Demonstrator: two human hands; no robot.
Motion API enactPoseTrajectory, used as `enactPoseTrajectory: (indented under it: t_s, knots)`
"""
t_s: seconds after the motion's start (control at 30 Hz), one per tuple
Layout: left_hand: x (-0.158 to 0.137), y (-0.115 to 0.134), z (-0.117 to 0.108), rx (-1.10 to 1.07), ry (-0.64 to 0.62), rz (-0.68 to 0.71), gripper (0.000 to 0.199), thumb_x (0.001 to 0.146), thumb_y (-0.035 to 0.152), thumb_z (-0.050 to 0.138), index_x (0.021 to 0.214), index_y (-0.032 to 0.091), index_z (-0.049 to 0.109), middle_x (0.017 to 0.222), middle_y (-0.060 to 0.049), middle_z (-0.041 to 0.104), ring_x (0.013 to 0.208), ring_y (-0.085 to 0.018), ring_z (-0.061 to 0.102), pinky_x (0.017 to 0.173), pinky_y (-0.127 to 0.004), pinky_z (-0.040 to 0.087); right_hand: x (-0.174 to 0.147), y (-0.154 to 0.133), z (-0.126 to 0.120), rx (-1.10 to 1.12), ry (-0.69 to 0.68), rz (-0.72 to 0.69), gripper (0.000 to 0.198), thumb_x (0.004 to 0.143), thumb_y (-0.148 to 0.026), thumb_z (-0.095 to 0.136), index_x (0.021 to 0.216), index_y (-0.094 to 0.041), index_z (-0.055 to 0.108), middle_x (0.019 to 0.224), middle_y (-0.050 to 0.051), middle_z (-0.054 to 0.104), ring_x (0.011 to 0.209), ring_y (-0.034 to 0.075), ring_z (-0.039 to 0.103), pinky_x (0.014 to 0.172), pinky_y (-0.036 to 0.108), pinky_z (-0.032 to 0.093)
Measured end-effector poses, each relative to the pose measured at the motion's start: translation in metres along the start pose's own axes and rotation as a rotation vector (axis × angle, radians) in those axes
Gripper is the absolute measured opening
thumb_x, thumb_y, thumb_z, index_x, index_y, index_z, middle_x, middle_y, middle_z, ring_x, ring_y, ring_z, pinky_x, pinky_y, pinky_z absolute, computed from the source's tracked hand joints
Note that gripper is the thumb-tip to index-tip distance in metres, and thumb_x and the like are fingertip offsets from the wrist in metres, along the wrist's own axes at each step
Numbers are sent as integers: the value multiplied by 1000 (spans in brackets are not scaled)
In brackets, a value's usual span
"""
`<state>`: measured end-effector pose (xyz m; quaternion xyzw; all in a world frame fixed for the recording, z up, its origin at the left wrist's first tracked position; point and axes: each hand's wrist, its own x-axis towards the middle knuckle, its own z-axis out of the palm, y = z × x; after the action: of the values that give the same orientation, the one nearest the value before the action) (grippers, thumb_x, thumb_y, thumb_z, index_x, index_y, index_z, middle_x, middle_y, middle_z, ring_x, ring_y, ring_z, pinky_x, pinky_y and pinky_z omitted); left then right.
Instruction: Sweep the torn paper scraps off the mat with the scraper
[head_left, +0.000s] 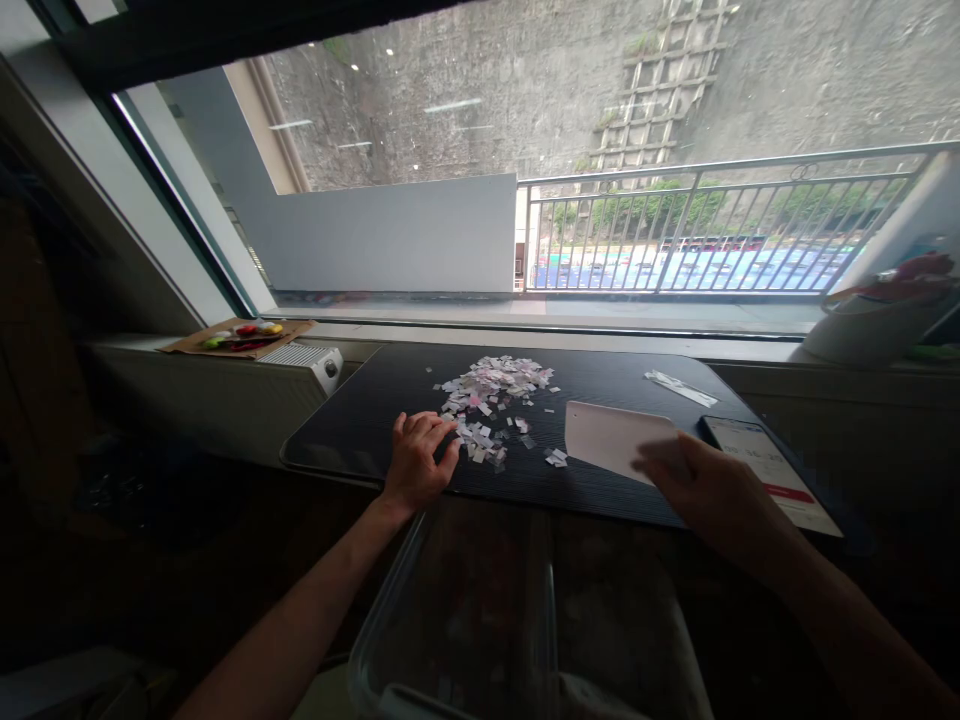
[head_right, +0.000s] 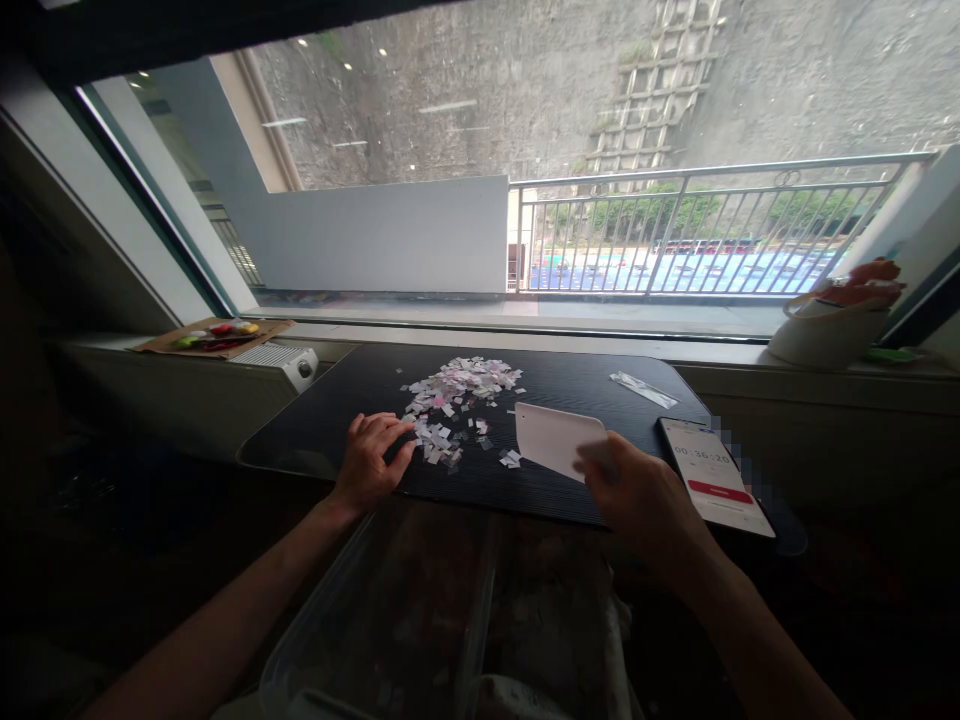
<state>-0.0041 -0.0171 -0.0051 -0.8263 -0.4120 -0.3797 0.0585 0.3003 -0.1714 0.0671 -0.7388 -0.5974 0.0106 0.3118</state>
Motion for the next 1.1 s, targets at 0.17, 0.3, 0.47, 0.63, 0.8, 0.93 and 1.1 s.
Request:
enactPoseTrajectory:
  t_s: [0.17, 0.3, 0.47, 0.63, 0.8, 0.93, 1.1]
  knots:
    - [0, 0, -1, 0, -3, -14, 22, 86, 29, 52, 101, 23, 66, 98, -6, 68, 106, -26, 58, 108, -53, 26, -5, 6, 0, 207, -41, 40, 22, 77, -39, 61, 86, -22, 70, 74, 3, 73, 66, 21, 67, 59, 28, 49]
    - [1, 2, -2, 11, -4, -3, 21, 86, 29, 52, 100, 23, 66, 98, -6, 68, 107, -26, 57, 108, -52, 27, -1, 12, 8, 279, -25, 37, 24, 74, -41, 63, 85, -21, 71, 72, 2, 73, 65, 21, 67, 59, 29, 50]
    - [0, 2, -2, 15, -14, 4, 21, 86, 29, 52, 100, 23, 65, 97, -6, 68, 106, -26, 58, 108, -52, 27, 6, 12, 18, 314, -9, 57, 26, 74, -41, 62, 88, -20, 71, 74, 3, 73, 68, 21, 67, 63, 31, 51]
    - [0, 2, -2, 10, -18, -1, 21, 86, 28, 52, 100, 23, 66, 99, -6, 68, 107, -26, 57, 109, -52, 26, 6, 11, 16, 313, -24, 34, 26, 74, -41, 62, 87, -21, 70, 76, 4, 74, 67, 21, 67, 62, 31, 51]
    - [1, 4, -3, 4, -26, -2, 21, 86, 28, 51, 100, 23, 66, 96, -6, 68, 106, -26, 57, 109, -52, 25, 2, 14, 3, 266, -51, 68, 24, 72, -42, 65, 83, -22, 71, 71, 2, 72, 64, 21, 66, 58, 30, 50]
    - [1, 5, -4, 6, -31, 3, 21, 85, 27, 51, 100, 23, 65, 96, -6, 69, 106, -26, 57, 109, -52, 26, 1, 15, 4, 330, -46, 71, 27, 72, -44, 66, 85, -21, 71, 73, 4, 74, 67, 23, 67, 60, 32, 52]
    - [0, 4, -3, 13, -30, 1, 21, 86, 28, 51, 101, 23, 65, 98, -6, 69, 107, -26, 57, 109, -51, 25, -1, 19, 2, 450, -116, 138, 27, 68, -45, 69, 81, -21, 69, 73, 4, 74, 69, 24, 69, 63, 33, 54]
